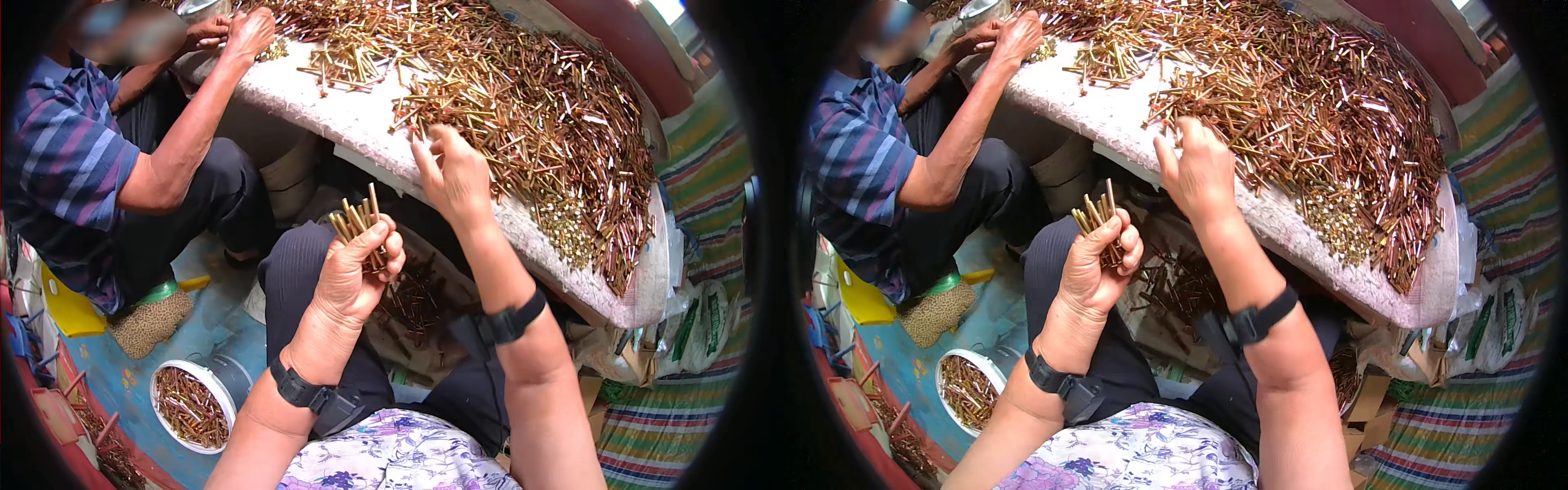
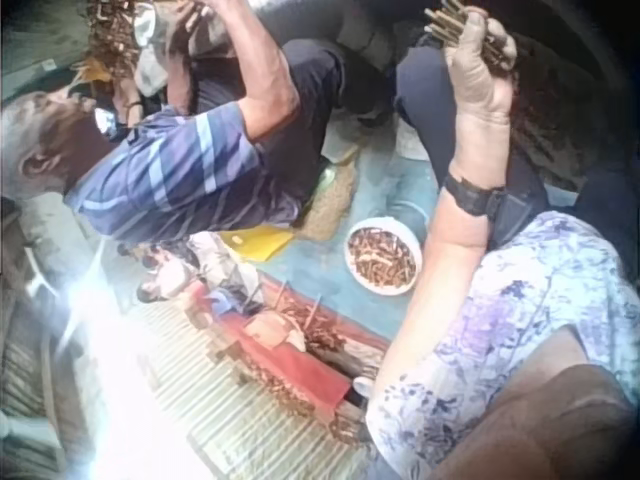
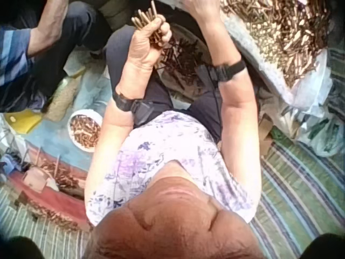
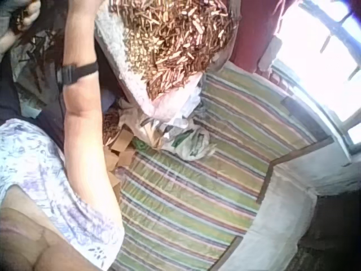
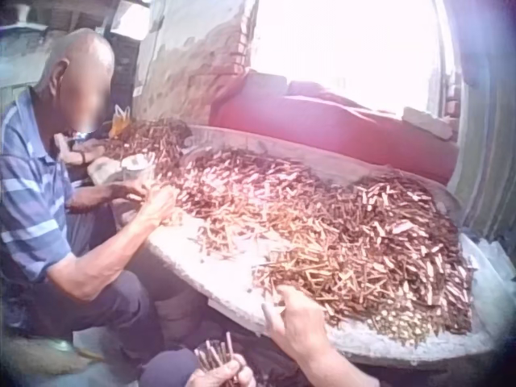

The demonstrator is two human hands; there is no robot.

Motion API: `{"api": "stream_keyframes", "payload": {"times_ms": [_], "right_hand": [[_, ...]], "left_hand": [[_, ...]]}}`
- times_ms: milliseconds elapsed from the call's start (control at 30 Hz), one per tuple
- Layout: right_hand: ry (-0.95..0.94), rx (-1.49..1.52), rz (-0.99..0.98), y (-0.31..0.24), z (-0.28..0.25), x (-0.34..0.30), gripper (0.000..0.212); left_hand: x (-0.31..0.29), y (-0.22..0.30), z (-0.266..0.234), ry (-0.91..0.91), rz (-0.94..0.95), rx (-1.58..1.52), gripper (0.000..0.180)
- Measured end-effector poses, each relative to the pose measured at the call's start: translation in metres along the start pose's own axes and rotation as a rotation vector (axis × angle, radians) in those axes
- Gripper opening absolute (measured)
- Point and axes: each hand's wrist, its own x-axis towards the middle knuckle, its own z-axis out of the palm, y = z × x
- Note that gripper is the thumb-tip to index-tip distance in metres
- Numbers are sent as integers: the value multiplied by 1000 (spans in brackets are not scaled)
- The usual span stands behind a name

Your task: Sorting and inspecting long gold-toned bolts and washers by hand at a workshop table.

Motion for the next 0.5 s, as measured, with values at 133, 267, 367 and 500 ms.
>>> {"api": "stream_keyframes", "payload": {"times_ms": [133, 267, 367, 500], "right_hand": [[-269, -404, 224, -23, 16, 53, 43], [-462, -553, 130, -20, 32, 69, 52], [-544, -620, 52, -26, 32, 75, 47], [-689, -749, 55, -22, 31, 82, 33]], "left_hand": [[-1, 2, -6, -5, 11, 61, 11], [2, 3, -8, -23, -38, 100, 15], [2, 4, -9, -23, -21, 89, 15], [0, 7, -6, 16, -6, 41, 10]]}}
